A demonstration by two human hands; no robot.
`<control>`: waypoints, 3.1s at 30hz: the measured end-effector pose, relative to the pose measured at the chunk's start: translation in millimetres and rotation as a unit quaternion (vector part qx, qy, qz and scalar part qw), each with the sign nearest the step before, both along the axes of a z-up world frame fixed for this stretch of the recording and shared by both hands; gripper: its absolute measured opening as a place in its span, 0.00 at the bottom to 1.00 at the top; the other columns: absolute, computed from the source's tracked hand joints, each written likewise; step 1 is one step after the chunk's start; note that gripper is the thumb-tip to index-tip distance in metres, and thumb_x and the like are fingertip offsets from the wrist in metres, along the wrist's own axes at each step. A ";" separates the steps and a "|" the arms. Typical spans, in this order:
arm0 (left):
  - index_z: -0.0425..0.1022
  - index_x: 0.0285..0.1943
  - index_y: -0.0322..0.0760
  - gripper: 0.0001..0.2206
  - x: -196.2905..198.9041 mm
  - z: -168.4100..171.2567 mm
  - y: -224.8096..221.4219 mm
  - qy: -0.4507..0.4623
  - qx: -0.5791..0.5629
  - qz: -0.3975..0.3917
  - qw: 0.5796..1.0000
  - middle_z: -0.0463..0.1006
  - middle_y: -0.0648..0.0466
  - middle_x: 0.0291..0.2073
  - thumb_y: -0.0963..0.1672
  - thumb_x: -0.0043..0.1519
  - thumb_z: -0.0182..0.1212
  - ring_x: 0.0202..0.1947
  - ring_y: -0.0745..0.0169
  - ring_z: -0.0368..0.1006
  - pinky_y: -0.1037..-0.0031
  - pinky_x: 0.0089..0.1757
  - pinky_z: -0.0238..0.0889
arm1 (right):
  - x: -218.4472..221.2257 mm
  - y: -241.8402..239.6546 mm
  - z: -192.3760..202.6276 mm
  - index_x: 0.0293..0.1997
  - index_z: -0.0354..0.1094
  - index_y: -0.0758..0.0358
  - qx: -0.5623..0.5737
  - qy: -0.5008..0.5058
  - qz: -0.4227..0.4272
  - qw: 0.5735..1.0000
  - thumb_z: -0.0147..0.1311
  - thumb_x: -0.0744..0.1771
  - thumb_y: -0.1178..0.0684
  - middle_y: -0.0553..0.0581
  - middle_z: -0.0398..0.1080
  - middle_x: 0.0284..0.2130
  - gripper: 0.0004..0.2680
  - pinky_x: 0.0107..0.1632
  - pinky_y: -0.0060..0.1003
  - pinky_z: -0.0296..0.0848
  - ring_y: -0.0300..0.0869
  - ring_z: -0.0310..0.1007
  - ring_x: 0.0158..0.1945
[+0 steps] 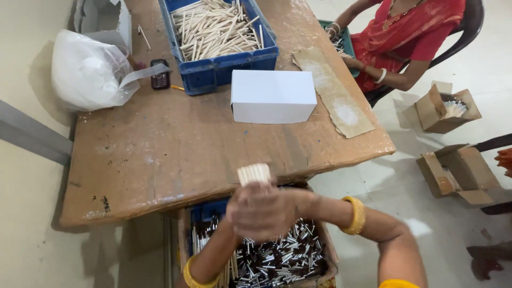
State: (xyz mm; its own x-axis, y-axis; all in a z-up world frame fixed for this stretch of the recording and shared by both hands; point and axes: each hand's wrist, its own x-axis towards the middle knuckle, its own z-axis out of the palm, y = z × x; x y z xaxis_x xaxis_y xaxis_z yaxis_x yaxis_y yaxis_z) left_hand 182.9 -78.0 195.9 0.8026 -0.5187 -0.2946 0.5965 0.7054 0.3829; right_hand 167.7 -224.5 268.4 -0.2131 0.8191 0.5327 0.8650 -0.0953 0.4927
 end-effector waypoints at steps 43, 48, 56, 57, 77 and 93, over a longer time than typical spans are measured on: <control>0.63 0.71 0.39 0.48 205.8 55.3 5.5 -0.620 0.561 0.081 0.542 0.58 0.34 0.67 0.57 0.42 0.81 0.67 0.32 0.61 0.53 0.63 0.59 | 96.4 -120.1 -55.8 0.37 0.68 0.65 0.494 0.555 -0.198 0.640 0.64 0.66 0.62 0.52 0.72 0.30 0.06 0.35 0.27 0.74 0.34 0.75 0.33; 0.62 0.72 0.36 0.40 219.9 40.8 15.5 -0.530 0.416 0.108 0.731 0.68 0.42 0.64 0.53 0.54 0.77 0.65 0.46 0.67 0.60 0.63 0.64 | 96.1 -143.2 -71.0 0.38 0.65 0.65 0.532 0.523 -0.197 0.636 0.61 0.66 0.64 0.56 0.73 0.31 0.06 0.35 0.29 0.73 0.35 0.72 0.32; 0.62 0.70 0.36 0.36 214.8 50.1 37.7 -0.329 0.137 0.156 0.921 0.72 0.49 0.57 0.56 0.60 0.70 0.56 0.61 0.73 0.70 0.54 0.73 | 95.9 -162.3 -10.6 0.41 0.61 0.66 0.579 0.520 -0.099 0.621 0.56 0.69 0.66 0.59 0.70 0.30 0.06 0.42 0.36 0.76 0.40 0.71 0.33; 0.63 0.70 0.35 0.35 217.8 41.5 41.0 -0.306 0.092 0.176 0.931 0.74 0.49 0.56 0.57 0.62 0.70 0.54 0.63 0.74 0.71 0.54 0.73 | 99.0 -164.5 -2.0 0.42 0.60 0.66 0.591 0.514 -0.035 0.621 0.55 0.70 0.66 0.59 0.68 0.29 0.06 0.44 0.38 0.76 0.40 0.70 0.31; 0.69 0.62 0.34 0.22 234.6 10.5 89.7 -0.292 -0.061 0.301 0.906 0.79 0.55 0.41 0.54 0.73 0.60 0.43 0.69 0.80 0.72 0.49 0.78 | 234.3 -152.8 -35.3 0.40 0.61 0.66 0.476 0.591 -0.097 0.644 0.62 0.69 0.61 0.59 0.71 0.30 0.08 0.40 0.30 0.75 0.37 0.72 0.31; 0.70 0.61 0.36 0.21 222.5 35.6 72.5 -0.274 -0.008 0.333 0.902 0.78 0.55 0.44 0.53 0.69 0.65 0.45 0.73 0.79 0.76 0.49 0.77 | 237.5 -152.1 -34.5 0.40 0.63 0.67 0.462 0.593 -0.116 0.649 0.62 0.69 0.62 0.56 0.74 0.32 0.07 0.35 0.25 0.73 0.34 0.72 0.33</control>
State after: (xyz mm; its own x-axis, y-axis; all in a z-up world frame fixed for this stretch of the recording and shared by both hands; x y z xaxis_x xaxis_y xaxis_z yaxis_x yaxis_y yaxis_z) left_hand 405.4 -5.5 231.5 0.9606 0.1313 0.2451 -0.2375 0.8458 0.4778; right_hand 405.2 -376.6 233.9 0.8678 -0.0306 0.4959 0.4930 -0.0714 -0.8671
